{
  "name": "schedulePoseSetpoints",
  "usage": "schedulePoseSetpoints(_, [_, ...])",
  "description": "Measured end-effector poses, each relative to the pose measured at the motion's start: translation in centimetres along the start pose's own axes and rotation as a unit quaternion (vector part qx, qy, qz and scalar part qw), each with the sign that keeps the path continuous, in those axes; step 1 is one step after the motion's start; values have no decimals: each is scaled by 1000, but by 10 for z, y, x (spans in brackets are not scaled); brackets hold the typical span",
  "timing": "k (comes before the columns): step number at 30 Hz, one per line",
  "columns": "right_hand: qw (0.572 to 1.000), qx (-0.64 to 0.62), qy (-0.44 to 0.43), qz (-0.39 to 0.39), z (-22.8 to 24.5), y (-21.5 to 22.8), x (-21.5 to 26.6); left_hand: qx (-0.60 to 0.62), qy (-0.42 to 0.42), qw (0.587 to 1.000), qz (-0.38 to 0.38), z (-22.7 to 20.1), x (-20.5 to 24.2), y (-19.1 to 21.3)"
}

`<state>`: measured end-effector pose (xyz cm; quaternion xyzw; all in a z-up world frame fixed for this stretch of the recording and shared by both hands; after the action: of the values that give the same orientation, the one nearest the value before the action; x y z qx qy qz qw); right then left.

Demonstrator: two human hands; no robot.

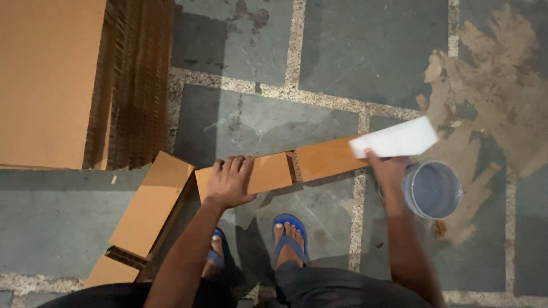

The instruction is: The person assembles a cardboard box by applying glue to the edges of a flat cardboard piece using a white rectangular applicator. They then fold the flaps and press them together to form the box structure.

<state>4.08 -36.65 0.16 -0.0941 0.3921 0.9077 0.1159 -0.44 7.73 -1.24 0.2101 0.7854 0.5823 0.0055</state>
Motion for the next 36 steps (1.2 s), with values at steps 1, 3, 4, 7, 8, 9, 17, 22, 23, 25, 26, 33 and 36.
schedulePoseSetpoints(1, [999,-13,23,20,6,-6,6,-2,-3,1000,-2,0,0,0])
schedulePoseSetpoints(3, [988,14,149,41,33,-20,26,-9,-5,1000,0,0,0,-1])
schedulePoseSetpoints(4, [975,28,213,50,49,-27,36,-14,-4,1000,3,0,-1,-1])
schedulePoseSetpoints(7, [933,141,314,104,84,-42,64,-9,-5,1000,-3,-1,2,0])
schedulePoseSetpoints(8, [947,73,284,128,91,-42,74,-6,-7,1000,-9,-1,2,1])
schedulePoseSetpoints(9, [956,4,250,153,94,-43,78,-3,-4,1000,-5,-1,2,2])
schedulePoseSetpoints(17, [989,0,8,147,74,-45,13,-2,-1,1000,2,-2,1,1])
schedulePoseSetpoints(22, [963,-136,57,226,100,-57,41,2,9,1000,13,-3,4,-1])
schedulePoseSetpoints(23, [957,-137,115,230,104,-55,49,2,14,1000,13,-2,0,1])
schedulePoseSetpoints(25, [950,-124,172,228,104,-48,73,-6,8,1000,18,-1,0,2])
schedulePoseSetpoints(26, [957,-108,162,215,98,-47,78,-9,6,1000,22,-2,1,0])
schedulePoseSetpoints(33, [995,78,-27,55,12,17,31,-15,-54,997,-47,-37,-14,-18])
schedulePoseSetpoints(36, [997,36,-61,19,-3,26,4,-1,-41,997,-64,-50,-32,-16])
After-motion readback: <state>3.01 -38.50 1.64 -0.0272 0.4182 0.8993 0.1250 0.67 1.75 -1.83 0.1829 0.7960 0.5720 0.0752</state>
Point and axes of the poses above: each hand's wrist, its own x-axis away from the middle knuckle, its own y-axis out of the back of the hand, z = x × y, the point moved 3 cm from there along -x, towards the middle knuckle, and after that the axes turned 2 degrees about y, right-handed, at the moved point
